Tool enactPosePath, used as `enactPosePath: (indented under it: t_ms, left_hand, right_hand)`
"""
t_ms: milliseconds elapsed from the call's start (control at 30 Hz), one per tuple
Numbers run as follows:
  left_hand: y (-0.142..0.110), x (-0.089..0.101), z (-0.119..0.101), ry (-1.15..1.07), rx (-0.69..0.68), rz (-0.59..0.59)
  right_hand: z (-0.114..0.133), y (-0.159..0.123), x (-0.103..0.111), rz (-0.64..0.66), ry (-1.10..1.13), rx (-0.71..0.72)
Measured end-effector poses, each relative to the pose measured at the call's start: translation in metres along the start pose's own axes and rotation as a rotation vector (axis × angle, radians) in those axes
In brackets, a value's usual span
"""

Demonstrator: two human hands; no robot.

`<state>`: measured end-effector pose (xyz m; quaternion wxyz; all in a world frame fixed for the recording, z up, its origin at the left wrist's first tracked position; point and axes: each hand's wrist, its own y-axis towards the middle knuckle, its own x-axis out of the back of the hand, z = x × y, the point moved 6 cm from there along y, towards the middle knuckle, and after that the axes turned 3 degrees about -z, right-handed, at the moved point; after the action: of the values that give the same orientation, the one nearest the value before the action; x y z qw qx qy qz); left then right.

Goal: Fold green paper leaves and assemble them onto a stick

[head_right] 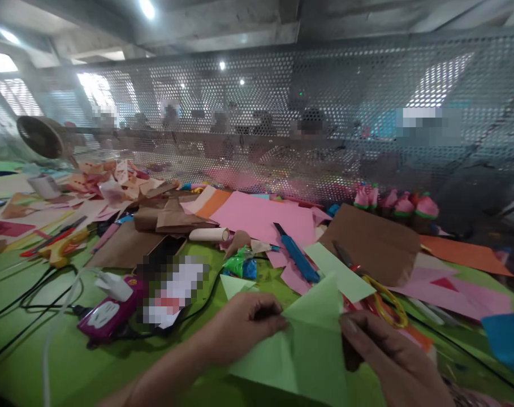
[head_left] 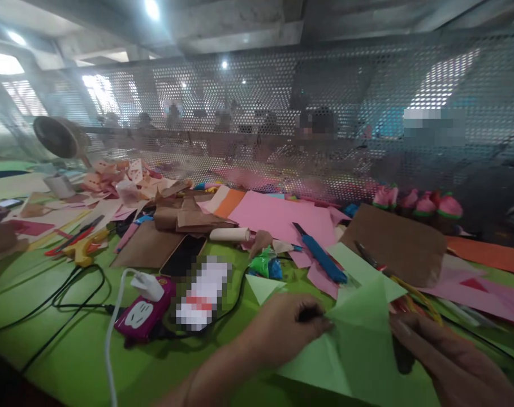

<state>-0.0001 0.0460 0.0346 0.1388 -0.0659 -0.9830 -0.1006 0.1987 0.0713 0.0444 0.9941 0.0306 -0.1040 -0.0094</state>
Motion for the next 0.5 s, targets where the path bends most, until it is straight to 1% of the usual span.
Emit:
enactPosePath:
  t_ms: [67, 133, 167, 233, 267, 333, 400, 500]
  left_hand:
    - [0.002, 0.001, 0.003, 0.011, 0.003, -0.012]
    - [0.004, 0.001, 0.008, 0.014, 0.023, -0.024]
    - [0.004, 0.002, 0.010, 0.024, 0.036, -0.041]
    - [0.005, 0.003, 0.015, 0.012, 0.081, -0.074]
    - [0.005, 0.003, 0.017, 0.003, 0.089, -0.078]
    - [0.005, 0.001, 0.019, 0.000, 0.104, -0.063]
    - [0.004, 0.001, 0.019, 0.000, 0.113, -0.053]
    - [0.002, 0.000, 0.018, -0.011, 0.115, -0.049]
  right_hand:
    - [-0.005, 0.001, -0.003, 0.078, 0.000, -0.037]
    - [-0.008, 0.001, -0.003, 0.099, -0.044, -0.032]
    - [-0.008, 0.001, -0.001, 0.079, -0.069, 0.004]
    - [-0.005, 0.001, 0.006, -0.016, -0.131, 0.109]
    - [-0.004, 0.000, 0.007, -0.036, -0.156, 0.150]
    - [-0.003, -0.001, 0.005, -0.004, -0.188, 0.188]
    - [-0.003, -0.003, 0.000, 0.048, -0.200, 0.182]
    - [-0.002, -0.007, -0.005, 0.071, -0.195, 0.155]
